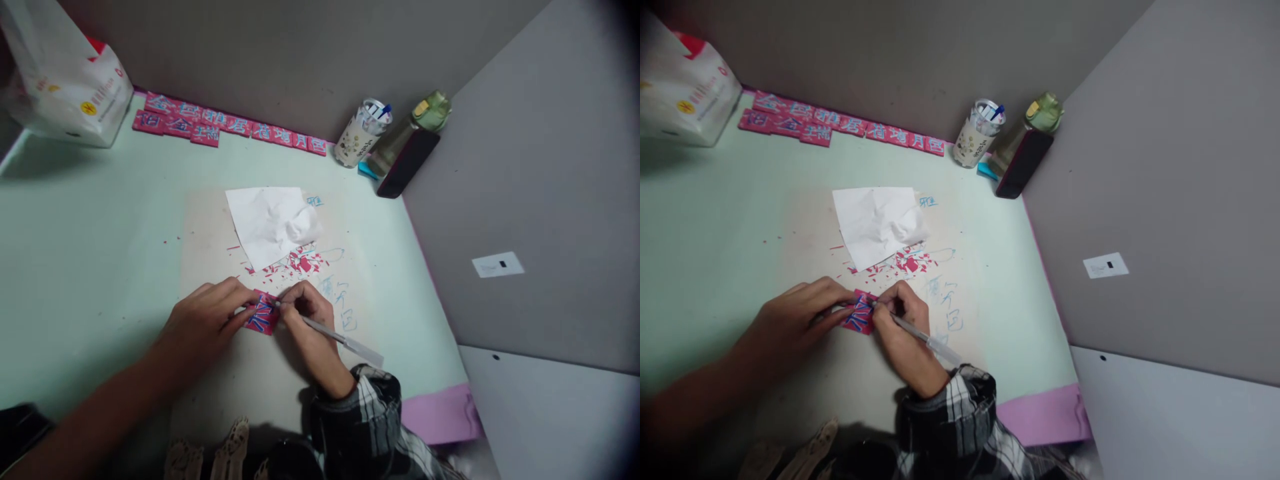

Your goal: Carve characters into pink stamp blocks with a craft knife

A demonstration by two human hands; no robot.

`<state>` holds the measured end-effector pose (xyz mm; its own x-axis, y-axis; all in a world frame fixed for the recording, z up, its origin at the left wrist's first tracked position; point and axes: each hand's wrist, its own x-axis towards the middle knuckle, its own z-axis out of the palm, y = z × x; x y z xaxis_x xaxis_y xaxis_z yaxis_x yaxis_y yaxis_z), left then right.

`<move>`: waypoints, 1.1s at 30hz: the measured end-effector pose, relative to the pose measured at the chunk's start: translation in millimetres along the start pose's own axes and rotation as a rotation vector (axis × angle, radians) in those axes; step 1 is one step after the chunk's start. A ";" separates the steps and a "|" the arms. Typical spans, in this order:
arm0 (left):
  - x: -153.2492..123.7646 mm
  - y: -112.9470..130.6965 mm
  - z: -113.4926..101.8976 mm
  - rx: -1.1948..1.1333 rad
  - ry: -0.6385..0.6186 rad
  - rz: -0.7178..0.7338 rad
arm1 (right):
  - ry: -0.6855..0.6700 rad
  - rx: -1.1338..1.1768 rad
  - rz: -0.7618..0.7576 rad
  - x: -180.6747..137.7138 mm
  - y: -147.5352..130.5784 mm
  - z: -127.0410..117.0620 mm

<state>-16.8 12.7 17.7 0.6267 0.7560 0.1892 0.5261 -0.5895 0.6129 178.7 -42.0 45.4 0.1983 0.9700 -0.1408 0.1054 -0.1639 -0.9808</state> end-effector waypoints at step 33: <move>3.8 2.8 8.2 0.272 0.204 0.208 | 0.220 -0.168 -0.266 34.8 -39.2 -77.9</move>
<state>-8.3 11.6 13.9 0.6230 0.6374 0.4534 0.5503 -0.7691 0.3250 257.3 -15.8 89.5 0.3454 0.9237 0.1656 0.3363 0.0429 -0.9408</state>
